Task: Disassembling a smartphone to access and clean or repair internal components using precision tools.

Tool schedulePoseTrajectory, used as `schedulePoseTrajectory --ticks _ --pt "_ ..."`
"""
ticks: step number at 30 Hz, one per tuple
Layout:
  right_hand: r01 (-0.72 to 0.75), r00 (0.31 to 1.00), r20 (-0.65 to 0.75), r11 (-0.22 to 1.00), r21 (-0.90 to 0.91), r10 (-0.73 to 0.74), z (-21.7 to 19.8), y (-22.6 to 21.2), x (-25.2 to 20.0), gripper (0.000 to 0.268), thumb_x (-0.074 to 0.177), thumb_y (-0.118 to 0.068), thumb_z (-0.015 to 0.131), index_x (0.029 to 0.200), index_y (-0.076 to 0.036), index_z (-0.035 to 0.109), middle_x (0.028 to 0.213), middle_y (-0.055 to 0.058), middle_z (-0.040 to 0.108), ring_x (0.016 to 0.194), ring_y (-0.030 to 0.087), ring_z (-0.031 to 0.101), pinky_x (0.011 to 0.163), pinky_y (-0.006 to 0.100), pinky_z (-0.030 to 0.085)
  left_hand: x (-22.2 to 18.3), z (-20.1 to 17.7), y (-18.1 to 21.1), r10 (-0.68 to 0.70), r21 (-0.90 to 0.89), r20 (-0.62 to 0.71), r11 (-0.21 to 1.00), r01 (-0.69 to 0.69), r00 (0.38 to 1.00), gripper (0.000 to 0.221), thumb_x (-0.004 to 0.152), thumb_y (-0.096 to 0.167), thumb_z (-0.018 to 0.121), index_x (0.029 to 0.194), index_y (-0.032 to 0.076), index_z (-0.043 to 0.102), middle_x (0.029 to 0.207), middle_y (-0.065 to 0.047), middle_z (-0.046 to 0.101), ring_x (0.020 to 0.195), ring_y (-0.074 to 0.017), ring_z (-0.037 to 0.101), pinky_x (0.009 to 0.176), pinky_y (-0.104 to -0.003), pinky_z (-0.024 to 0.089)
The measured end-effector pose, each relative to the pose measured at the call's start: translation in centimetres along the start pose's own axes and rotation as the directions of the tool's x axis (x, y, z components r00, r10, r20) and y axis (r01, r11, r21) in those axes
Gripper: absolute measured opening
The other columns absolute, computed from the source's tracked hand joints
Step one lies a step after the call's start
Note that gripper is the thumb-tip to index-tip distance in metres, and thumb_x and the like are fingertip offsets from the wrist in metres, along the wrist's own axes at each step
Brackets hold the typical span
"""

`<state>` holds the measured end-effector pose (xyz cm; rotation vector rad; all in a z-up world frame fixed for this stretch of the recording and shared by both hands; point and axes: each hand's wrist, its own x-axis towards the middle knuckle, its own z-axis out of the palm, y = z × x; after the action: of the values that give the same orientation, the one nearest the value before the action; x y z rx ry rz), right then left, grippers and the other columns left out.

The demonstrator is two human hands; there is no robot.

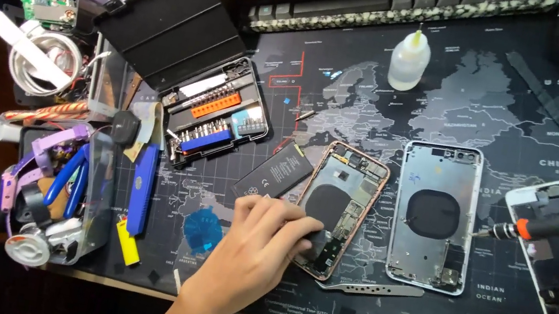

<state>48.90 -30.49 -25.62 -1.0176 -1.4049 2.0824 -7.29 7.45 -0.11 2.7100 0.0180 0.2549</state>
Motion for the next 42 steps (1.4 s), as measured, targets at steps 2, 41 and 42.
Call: schedulePoseTrajectory --ticks 2,41,42 --pt "-0.112 0.938 0.34 0.99 0.092 0.074 -3.1 -2.9 1.5 0.063 0.107 -0.069 0.046 0.114 -0.008 0.058 0.116 0.023 0.069 0.106 0.04 0.065 0.1 0.052 0.052 -0.2 0.2 -0.2 0.001 0.01 -0.001 1.0 -0.001 1.0 0.016 0.116 0.01 0.059 0.129 0.005 0.066 0.118 -0.012 0.064 0.107 -0.0285 0.063 0.095 -0.045 0.038" --pt "0.184 -0.026 -0.936 0.919 -0.35 -0.351 16.3 -28.2 14.4 0.044 0.113 -0.048 0.056 0.109 -0.005 0.058 0.074 0.009 0.051 0.045 0.017 0.051 0.036 0.026 0.04 1.8 6.7 8.5 0.321 0.07 -0.191 0.947 -0.314 0.927 0.028 0.126 0.023 0.053 0.126 0.003 0.073 0.119 -0.011 0.07 0.092 -0.0255 0.063 0.08 -0.038 0.04" --pt "0.211 -0.007 -0.933 0.911 -0.354 -0.36 16.5 -28.2 14.6 0.043 0.112 -0.048 0.057 0.108 -0.005 0.058 0.072 0.008 0.052 0.044 0.016 0.049 0.035 0.026 0.039 2.5 6.4 8.5 0.239 -0.059 -0.197 0.965 -0.255 0.951 0.023 0.12 0.022 0.061 0.128 0.001 0.07 0.118 -0.014 0.07 0.092 -0.0305 0.061 0.082 -0.043 0.041"
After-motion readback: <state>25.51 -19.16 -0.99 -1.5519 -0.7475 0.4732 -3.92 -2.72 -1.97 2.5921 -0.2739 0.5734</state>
